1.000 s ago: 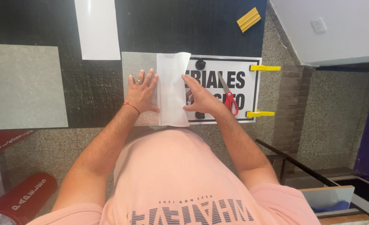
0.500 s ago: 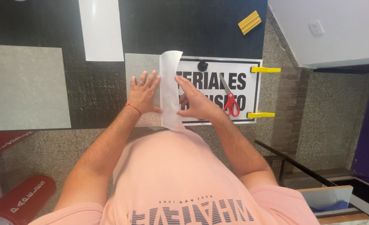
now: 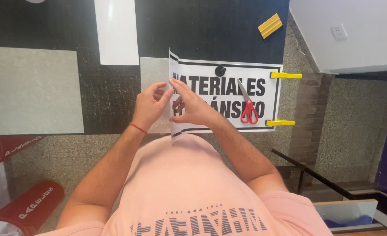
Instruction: The person unrolls a laminated sign reading MATERIALES EN TRÁNSITO and places it on a glass panel. They smooth the surface, secure it with magnets and yellow clips, then use scissors to trim excess backing film. Finally, they use a yellow squeegee to press the sign firmly onto the glass.
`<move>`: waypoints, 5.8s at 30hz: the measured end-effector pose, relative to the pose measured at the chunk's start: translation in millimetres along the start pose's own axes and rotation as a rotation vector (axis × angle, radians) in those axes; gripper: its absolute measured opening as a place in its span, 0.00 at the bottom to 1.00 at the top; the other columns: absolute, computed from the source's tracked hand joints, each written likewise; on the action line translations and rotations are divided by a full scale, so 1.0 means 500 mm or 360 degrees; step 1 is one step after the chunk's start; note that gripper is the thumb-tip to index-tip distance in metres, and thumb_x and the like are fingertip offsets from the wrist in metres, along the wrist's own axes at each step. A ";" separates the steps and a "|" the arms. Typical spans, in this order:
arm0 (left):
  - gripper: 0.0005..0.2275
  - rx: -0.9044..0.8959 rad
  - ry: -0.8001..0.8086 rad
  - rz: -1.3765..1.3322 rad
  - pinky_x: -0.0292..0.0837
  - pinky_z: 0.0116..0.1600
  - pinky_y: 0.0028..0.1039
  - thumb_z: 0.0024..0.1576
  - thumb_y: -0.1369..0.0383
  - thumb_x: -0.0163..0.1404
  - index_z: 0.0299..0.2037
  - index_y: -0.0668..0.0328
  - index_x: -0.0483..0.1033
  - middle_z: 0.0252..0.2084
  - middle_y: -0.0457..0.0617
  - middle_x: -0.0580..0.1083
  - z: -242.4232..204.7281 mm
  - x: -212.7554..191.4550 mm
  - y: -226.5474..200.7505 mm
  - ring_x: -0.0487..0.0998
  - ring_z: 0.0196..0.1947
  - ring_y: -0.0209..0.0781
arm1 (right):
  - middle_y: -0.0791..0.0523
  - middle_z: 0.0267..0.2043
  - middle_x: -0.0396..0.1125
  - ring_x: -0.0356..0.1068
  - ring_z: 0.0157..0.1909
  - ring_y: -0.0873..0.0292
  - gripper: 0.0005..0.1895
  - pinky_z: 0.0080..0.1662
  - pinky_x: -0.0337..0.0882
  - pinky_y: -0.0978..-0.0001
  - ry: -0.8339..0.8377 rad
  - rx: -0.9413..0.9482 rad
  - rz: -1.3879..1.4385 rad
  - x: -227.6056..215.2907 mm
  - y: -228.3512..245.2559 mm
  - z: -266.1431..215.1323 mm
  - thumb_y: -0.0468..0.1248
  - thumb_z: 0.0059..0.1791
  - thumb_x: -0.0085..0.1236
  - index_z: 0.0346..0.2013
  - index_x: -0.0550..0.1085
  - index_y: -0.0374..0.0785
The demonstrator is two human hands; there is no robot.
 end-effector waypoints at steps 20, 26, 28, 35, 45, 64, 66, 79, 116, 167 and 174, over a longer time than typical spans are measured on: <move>0.13 0.0041 -0.0267 0.0405 0.86 0.38 0.36 0.66 0.72 0.59 0.60 0.63 0.86 0.41 0.59 0.86 -0.044 -0.029 -0.039 0.90 0.35 0.51 | 0.53 0.47 0.80 0.83 0.42 0.57 0.15 0.47 0.79 0.63 -0.1466 0.0160 -0.0137 -0.553 -0.269 -0.107 0.46 0.63 0.67 0.59 0.82 0.42; 0.15 0.0078 -0.0266 0.0438 0.80 0.51 0.45 0.67 0.70 0.55 0.62 0.58 0.85 0.44 0.53 0.85 -0.061 -0.006 -0.065 0.85 0.42 0.52 | 0.59 0.50 0.82 0.82 0.54 0.54 0.26 0.57 0.79 0.55 -0.1794 0.1147 -0.0475 -0.817 -0.627 -0.105 0.63 0.53 0.69 0.51 0.81 0.48; 0.16 0.0075 -0.0291 0.0467 0.80 0.54 0.46 0.67 0.70 0.55 0.64 0.61 0.84 0.47 0.55 0.85 -0.067 -0.005 -0.076 0.85 0.44 0.52 | 0.49 0.64 0.75 0.76 0.65 0.45 0.42 0.61 0.78 0.48 -0.1714 0.1425 -0.0453 -0.833 -0.662 -0.071 0.72 0.52 0.70 0.61 0.75 0.42; 0.15 -0.0022 -0.0336 0.0561 0.87 0.39 0.34 0.68 0.71 0.59 0.64 0.64 0.84 0.41 0.60 0.84 -0.070 0.006 -0.084 0.89 0.35 0.49 | 0.41 0.60 0.75 0.83 0.60 0.39 0.51 0.58 0.86 0.45 -0.1831 0.1300 -0.0340 -0.846 -0.714 -0.022 0.50 0.43 0.92 0.65 0.68 0.24; 0.16 0.0097 -0.0287 0.0653 0.87 0.39 0.36 0.67 0.70 0.60 0.64 0.62 0.83 0.41 0.58 0.84 -0.047 0.012 -0.041 0.89 0.34 0.50 | 0.46 0.59 0.75 0.77 0.55 0.53 0.15 0.42 0.74 0.68 -0.0913 -0.0221 0.0353 -0.452 -0.234 -0.099 0.19 0.52 0.40 0.48 0.64 0.38; 0.16 0.0146 -0.0190 0.0493 0.89 0.42 0.37 0.66 0.74 0.58 0.65 0.65 0.82 0.42 0.61 0.85 -0.023 -0.006 -0.005 0.90 0.39 0.54 | 0.59 0.18 0.76 0.82 0.28 0.56 0.26 0.40 0.77 0.58 -0.0625 0.0959 -0.0521 -0.139 -0.415 -0.092 0.63 0.56 0.64 0.38 0.83 0.42; 0.16 0.0141 -0.0190 0.0496 0.89 0.42 0.36 0.66 0.73 0.58 0.64 0.64 0.83 0.42 0.60 0.85 -0.020 -0.006 -0.007 0.90 0.39 0.52 | 0.57 0.19 0.77 0.81 0.25 0.58 0.27 0.38 0.78 0.62 -0.0594 0.0958 -0.0517 -0.128 -0.398 -0.082 0.60 0.58 0.64 0.39 0.84 0.38; 0.15 0.0127 -0.0153 0.0408 0.89 0.42 0.33 0.67 0.75 0.57 0.64 0.65 0.82 0.42 0.60 0.85 -0.010 0.001 -0.006 0.90 0.38 0.49 | 0.52 0.19 0.75 0.80 0.21 0.61 0.26 0.28 0.76 0.75 -0.0453 0.0856 -0.0431 -0.052 -0.291 0.009 0.51 0.60 0.64 0.38 0.84 0.27; 0.16 0.0093 -0.0101 0.0469 0.89 0.48 0.41 0.67 0.73 0.58 0.65 0.69 0.81 0.45 0.63 0.85 0.018 -0.007 0.063 0.90 0.47 0.58 | 0.56 0.75 0.73 0.68 0.79 0.54 0.30 0.80 0.62 0.52 -0.0517 -0.0484 -0.1844 0.092 -0.414 0.103 0.35 0.56 0.64 0.75 0.76 0.50; 0.17 0.0154 -0.0017 0.0521 0.89 0.50 0.41 0.65 0.74 0.58 0.65 0.66 0.81 0.45 0.60 0.84 0.042 0.007 0.132 0.90 0.47 0.57 | 0.56 0.44 0.61 0.75 0.50 0.51 0.17 0.51 0.84 0.55 0.0135 0.0546 -0.1205 0.259 -0.307 -0.075 0.47 0.60 0.60 0.53 0.76 0.36; 0.17 0.0108 -0.0003 0.0509 0.89 0.52 0.43 0.66 0.75 0.57 0.66 0.68 0.80 0.46 0.62 0.84 0.032 -0.013 0.125 0.89 0.49 0.58 | 0.57 0.44 0.68 0.73 0.54 0.56 0.07 0.61 0.68 0.58 0.0008 -0.0242 -0.1582 0.253 -0.296 -0.088 0.42 0.57 0.57 0.47 0.76 0.46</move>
Point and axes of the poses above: each hand's wrist, its own z-axis towards the middle knuckle, its own x-axis out of the palm, y = z × x, the point moved 9 cm from there along z, towards the middle knuckle
